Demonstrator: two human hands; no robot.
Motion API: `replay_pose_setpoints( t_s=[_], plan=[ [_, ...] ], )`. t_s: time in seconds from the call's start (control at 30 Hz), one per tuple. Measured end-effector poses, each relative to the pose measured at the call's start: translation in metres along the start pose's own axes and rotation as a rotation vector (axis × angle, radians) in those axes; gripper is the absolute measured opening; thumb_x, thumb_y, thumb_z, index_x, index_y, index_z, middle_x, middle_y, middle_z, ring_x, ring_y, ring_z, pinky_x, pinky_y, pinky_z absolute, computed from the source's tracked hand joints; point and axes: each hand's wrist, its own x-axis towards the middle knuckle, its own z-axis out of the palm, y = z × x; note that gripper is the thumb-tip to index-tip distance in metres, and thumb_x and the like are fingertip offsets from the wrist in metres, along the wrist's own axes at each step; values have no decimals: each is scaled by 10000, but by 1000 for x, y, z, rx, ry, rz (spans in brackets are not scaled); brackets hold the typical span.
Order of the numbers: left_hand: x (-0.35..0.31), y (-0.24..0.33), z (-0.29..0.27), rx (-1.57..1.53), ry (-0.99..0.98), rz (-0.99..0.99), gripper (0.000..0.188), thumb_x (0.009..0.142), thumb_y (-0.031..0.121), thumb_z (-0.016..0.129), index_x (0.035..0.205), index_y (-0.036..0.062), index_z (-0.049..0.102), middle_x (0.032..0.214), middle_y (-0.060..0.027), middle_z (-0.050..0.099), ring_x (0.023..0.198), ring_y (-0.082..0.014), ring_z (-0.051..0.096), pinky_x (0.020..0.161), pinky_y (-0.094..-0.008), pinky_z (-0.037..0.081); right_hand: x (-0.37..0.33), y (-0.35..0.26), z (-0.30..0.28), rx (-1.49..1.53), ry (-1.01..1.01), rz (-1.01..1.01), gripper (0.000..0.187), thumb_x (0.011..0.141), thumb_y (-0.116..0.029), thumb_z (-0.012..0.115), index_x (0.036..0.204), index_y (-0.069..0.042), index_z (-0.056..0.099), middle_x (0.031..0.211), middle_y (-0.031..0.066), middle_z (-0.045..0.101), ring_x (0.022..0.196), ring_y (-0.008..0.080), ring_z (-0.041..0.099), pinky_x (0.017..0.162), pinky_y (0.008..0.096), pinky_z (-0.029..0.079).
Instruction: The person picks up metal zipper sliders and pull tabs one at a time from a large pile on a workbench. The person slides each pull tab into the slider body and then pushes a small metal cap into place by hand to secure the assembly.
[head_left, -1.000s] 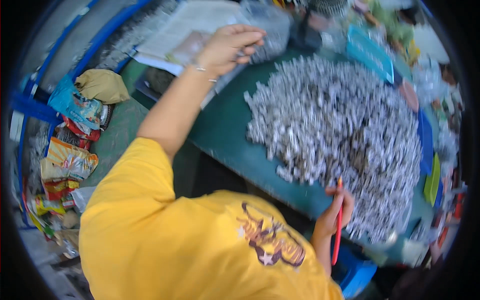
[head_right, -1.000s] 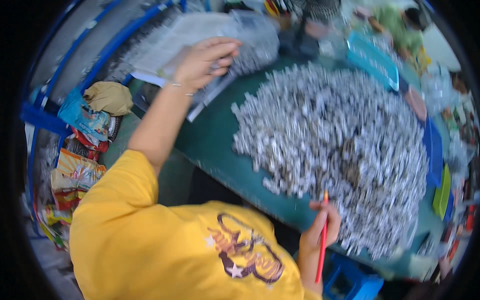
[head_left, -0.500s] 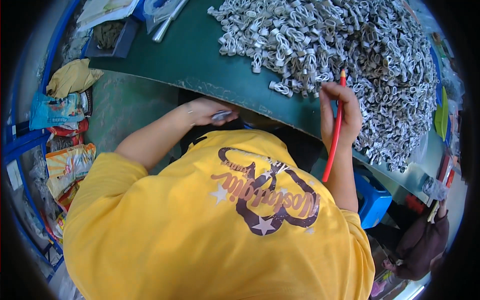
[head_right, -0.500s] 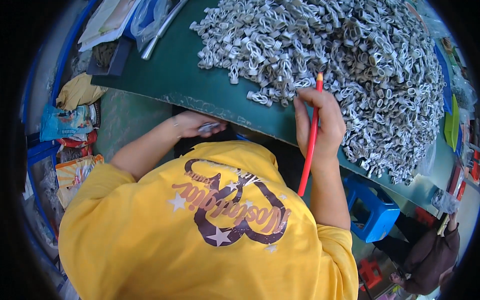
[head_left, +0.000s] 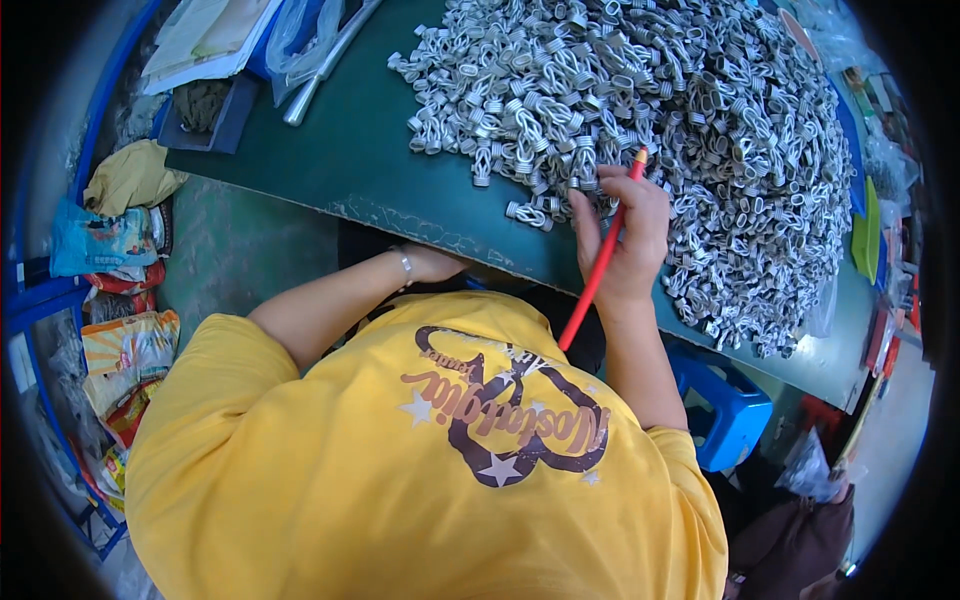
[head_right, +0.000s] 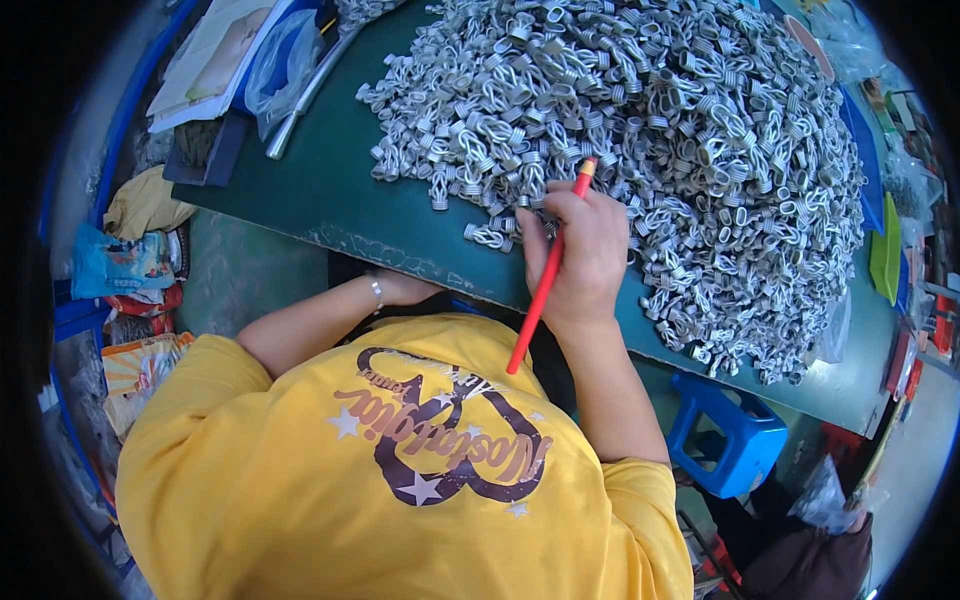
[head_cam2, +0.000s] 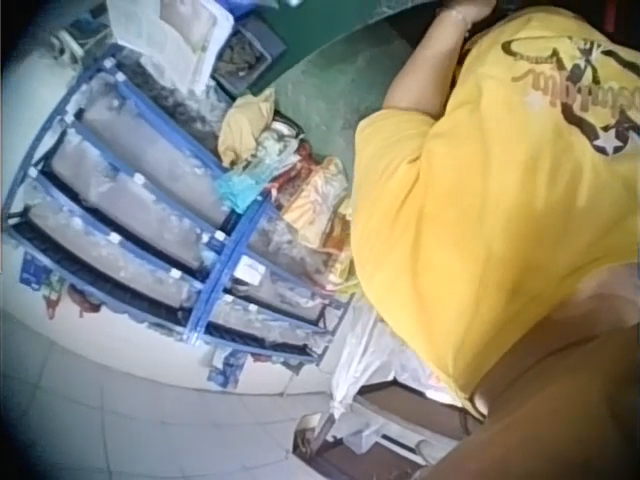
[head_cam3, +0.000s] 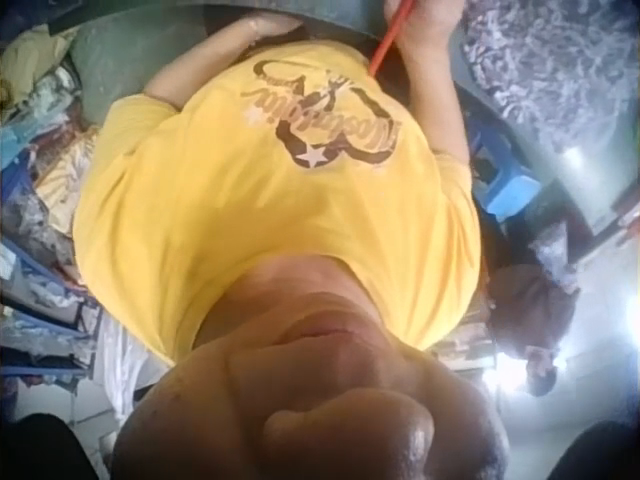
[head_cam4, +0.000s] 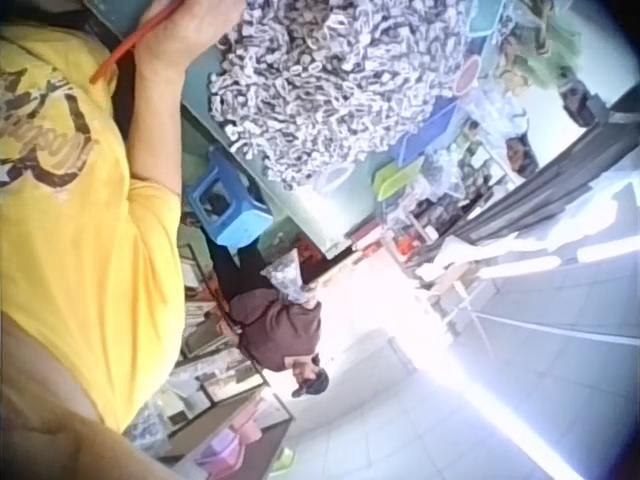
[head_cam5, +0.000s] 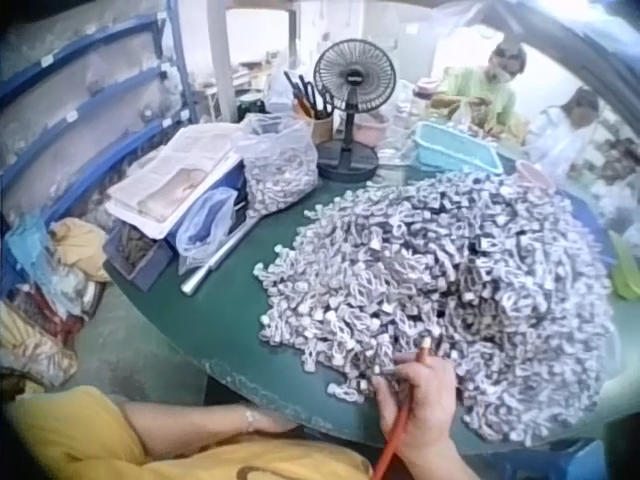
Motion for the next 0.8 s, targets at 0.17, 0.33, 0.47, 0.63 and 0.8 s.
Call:
replay_pose_setpoints(
  t_s=[0.17,0.33,0.47,0.63,0.8],
  plan=[
    [-61,26,-43,178,-141,41,321,830,242,546,1087,50,555,1092,-176,552,1011,-310,520,875,-362,400,-1,4,2,68,19,34,315,617,40,706,856,-47,520,798,94,595,646,247,543,605,321,435],
    [-70,66,-88,-78,-89,497,220,810,90,587,1003,-13,571,813,-107,626,704,-199,614,634,-283,488,-12,-8,-12,680,108,486,256,754,90,605,938,-22,467,907,132,582,673,139,573,611,224,476],
    [-44,117,-94,-1028,84,211,321,826,0,562,1138,-2,485,801,-44,575,647,-73,568,566,-187,471,-3,-20,-28,956,41,644,221,804,57,562,964,-31,437,910,138,579,673,143,594,578,209,474],
    [-16,133,-96,-1134,218,320,270,822,8,574,1083,-38,525,812,-61,578,646,-95,587,573,-188,481,1,-24,-31,1020,-3,667,180,826,42,539,958,-31,441,900,135,584,684,139,585,579,209,466],
    [-12,132,-96,-993,301,489,224,801,-14,597,1021,-42,568,815,-69,581,655,-94,592,583,-187,484,-7,1,-27,698,-72,308,234,780,84,572,941,-31,447,895,146,587,781,174,574,701,266,472]
  ],
)
